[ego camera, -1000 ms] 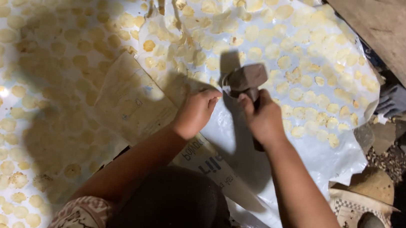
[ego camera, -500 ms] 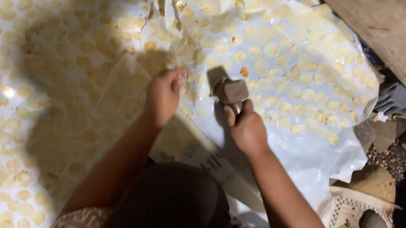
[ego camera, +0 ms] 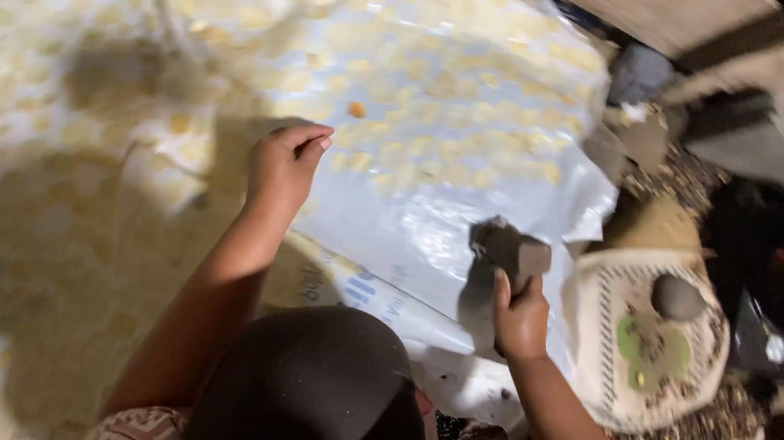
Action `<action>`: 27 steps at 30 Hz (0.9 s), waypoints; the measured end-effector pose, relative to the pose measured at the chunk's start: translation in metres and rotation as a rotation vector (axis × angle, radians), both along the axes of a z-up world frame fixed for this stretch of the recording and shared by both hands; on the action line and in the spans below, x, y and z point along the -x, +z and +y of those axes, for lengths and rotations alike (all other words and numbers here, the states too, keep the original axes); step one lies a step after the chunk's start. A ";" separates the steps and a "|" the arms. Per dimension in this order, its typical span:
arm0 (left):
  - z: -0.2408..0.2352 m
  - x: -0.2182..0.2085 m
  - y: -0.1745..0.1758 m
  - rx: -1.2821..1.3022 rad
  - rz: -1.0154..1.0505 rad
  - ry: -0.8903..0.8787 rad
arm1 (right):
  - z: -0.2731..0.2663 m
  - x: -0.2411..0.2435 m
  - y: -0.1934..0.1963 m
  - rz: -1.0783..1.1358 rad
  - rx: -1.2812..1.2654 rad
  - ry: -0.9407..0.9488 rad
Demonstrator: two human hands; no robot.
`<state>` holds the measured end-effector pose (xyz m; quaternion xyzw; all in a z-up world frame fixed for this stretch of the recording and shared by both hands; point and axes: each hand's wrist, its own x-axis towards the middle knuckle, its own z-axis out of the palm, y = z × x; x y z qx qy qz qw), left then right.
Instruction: The person is processing cocoa beans. They use a hammer to crack open the beans on a white sheet, then use a stone to grind the beans on a cloth. They also use a strainer to scoop beans from a pot on a stove.
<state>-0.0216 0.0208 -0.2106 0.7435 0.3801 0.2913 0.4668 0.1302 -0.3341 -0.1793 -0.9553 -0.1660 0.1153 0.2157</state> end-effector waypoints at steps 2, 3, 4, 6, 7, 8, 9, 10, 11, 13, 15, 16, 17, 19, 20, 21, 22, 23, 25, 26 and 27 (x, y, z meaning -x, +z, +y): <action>-0.013 -0.058 -0.017 -0.134 -0.125 -0.119 | -0.006 -0.009 0.011 0.013 -0.018 -0.056; -0.020 -0.082 -0.026 -0.261 -0.235 -0.194 | -0.006 -0.015 0.015 0.043 -0.032 -0.068; -0.035 -0.107 -0.032 -0.261 -0.237 -0.212 | -0.012 -0.013 0.015 0.043 -0.035 -0.087; -0.061 -0.159 -0.046 -0.617 0.044 -0.311 | -0.018 -0.015 0.011 0.063 -0.013 -0.181; -0.077 -0.172 -0.040 -0.614 0.046 -0.331 | -0.022 -0.020 0.009 0.070 -0.011 -0.199; -0.094 -0.185 -0.035 -0.536 0.106 -0.395 | -0.025 -0.026 0.007 0.091 -0.035 -0.220; -0.110 -0.199 -0.031 -0.459 0.166 -0.455 | -0.028 -0.033 0.003 0.110 -0.060 -0.238; -0.123 -0.212 -0.039 -0.457 0.168 -0.471 | -0.023 -0.046 0.021 0.116 -0.058 -0.253; -0.136 -0.222 -0.047 -0.549 0.101 -0.497 | -0.018 -0.058 0.039 0.156 -0.077 -0.262; -0.155 -0.237 -0.050 -0.641 0.027 -0.539 | -0.014 -0.081 0.071 0.196 -0.100 -0.287; -0.166 -0.243 -0.041 -0.552 0.044 -0.620 | -0.015 -0.101 0.098 0.032 -0.338 -0.213; -0.168 -0.249 -0.041 -0.552 0.045 -0.631 | -0.013 -0.103 0.115 0.035 -0.339 -0.224; -0.170 -0.250 -0.043 -0.590 0.057 -0.589 | -0.010 -0.103 0.131 -0.177 -0.452 -0.142; -0.174 -0.250 -0.045 -0.629 0.072 -0.552 | -0.009 -0.105 0.142 -0.388 -0.560 -0.064; -0.176 -0.250 -0.046 -0.658 0.073 -0.526 | -0.011 -0.106 0.137 -0.449 -0.639 0.046; -0.176 -0.252 -0.045 -0.690 0.068 -0.494 | -0.011 -0.109 0.134 -0.516 -0.720 0.162; -0.170 -0.255 -0.046 -0.694 0.068 -0.493 | -0.015 -0.112 0.088 -0.518 -0.723 0.162; -0.166 -0.253 -0.048 -0.721 0.018 -0.455 | -0.019 -0.113 0.042 -0.286 -0.604 0.010; -0.149 -0.236 -0.027 -0.747 -0.034 -0.412 | -0.014 -0.110 -0.005 -0.058 -0.475 -0.134; -0.136 -0.221 -0.004 -0.773 -0.052 -0.373 | -0.006 -0.108 -0.005 -0.042 -0.242 -0.108; -0.116 -0.212 0.019 -0.810 -0.075 -0.326 | 0.009 -0.112 -0.007 -0.036 -0.021 -0.077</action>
